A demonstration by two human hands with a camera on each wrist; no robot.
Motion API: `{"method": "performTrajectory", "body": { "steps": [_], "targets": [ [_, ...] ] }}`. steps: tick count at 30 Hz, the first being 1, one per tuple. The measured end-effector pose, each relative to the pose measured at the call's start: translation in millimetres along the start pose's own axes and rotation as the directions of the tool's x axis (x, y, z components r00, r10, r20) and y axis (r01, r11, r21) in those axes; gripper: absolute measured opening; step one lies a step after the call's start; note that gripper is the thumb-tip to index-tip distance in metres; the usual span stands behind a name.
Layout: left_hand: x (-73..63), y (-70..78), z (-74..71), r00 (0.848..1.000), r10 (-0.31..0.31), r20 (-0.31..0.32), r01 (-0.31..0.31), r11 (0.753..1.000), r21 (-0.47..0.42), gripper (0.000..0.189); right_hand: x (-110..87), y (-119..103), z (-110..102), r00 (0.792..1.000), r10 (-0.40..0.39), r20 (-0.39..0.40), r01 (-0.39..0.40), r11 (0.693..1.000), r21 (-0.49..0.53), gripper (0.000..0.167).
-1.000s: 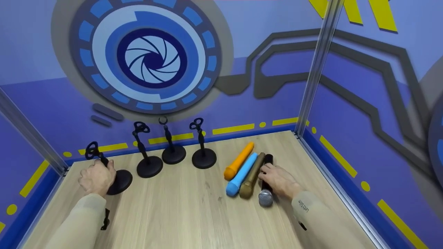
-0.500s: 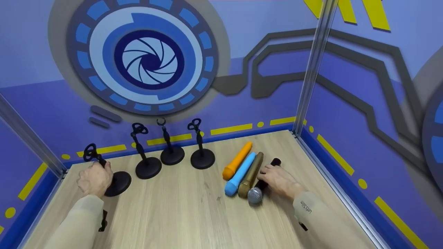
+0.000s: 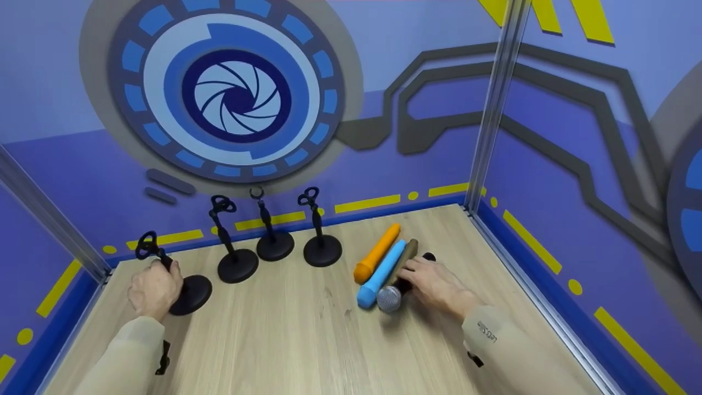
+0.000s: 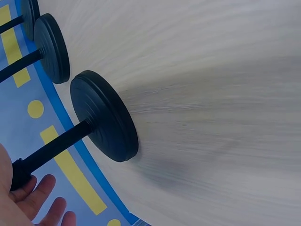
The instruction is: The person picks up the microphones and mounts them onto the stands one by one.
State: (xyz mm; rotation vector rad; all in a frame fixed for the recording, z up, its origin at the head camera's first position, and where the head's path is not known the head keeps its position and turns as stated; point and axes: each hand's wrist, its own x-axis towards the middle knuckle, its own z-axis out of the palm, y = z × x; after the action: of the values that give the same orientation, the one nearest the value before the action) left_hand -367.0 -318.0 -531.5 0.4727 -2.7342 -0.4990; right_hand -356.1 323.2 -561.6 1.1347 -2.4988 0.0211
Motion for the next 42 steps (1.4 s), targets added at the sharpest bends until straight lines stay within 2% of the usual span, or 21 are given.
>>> {"method": "performTrajectory", "body": {
  "steps": [2, 7, 13, 17, 21, 27, 36, 39, 42],
  "targets": [
    [-2.9, -0.6, 0.2, 1.000, 0.010, -0.014, -0.010, 1.000, -0.006, 0.060, 5.7, -5, -3, 1.000, 0.009, -0.014, -0.008, 1.000, 0.012, 0.045],
    [-9.1, -0.9, 1.3, 0.998, 0.041, -0.050, -0.042, 0.999, -0.020, 0.058, 21.8, -15, -6, 0.992, -0.008, -0.127, 0.016, 0.998, 0.062, 0.042],
    [-14.2, -0.3, 3.3, 0.997, 0.053, -0.056, -0.055, 0.997, -0.045, 0.056, 47.9, -31, -3, 0.969, -0.069, -0.238, 0.088, 0.994, 0.071, 0.049],
    [-17.3, 1.1, 4.0, 0.997, 0.051, -0.051, -0.056, 0.994, -0.093, 0.055, 66.0, -44, 0, 0.951, -0.103, -0.292, 0.130, 0.989, 0.074, 0.054],
    [-20.6, 2.5, 3.4, 0.997, 0.048, -0.057, -0.055, 0.988, -0.146, 0.050, 82.6, -57, 0, 0.950, -0.111, -0.290, 0.143, 0.985, 0.092, 0.055],
    [-25.9, 4.2, 2.5, 0.997, 0.055, -0.061, -0.067, 0.976, -0.207, 0.045, 102.9, -74, -6, 0.967, -0.094, -0.238, 0.130, 0.982, 0.139, 0.055],
    [-35.8, 9.5, 7.4, 0.979, 0.136, -0.151, -0.172, 0.950, -0.262, 0.034, 125.6, -94, -10, 0.961, -0.090, -0.263, 0.138, 0.976, 0.170, 0.055],
    [-38.3, 13.4, 8.5, 0.978, 0.152, -0.143, -0.185, 0.949, -0.257, 0.037, 131.5, -100, -12, 0.962, -0.076, -0.261, 0.129, 0.973, 0.193, 0.053],
    [-40.8, 16.6, 8.1, 0.982, 0.147, -0.118, -0.172, 0.955, -0.240, 0.042, 138.3, -105, -14, 0.962, -0.073, -0.264, 0.133, 0.967, 0.219, 0.051]
  ]
}}
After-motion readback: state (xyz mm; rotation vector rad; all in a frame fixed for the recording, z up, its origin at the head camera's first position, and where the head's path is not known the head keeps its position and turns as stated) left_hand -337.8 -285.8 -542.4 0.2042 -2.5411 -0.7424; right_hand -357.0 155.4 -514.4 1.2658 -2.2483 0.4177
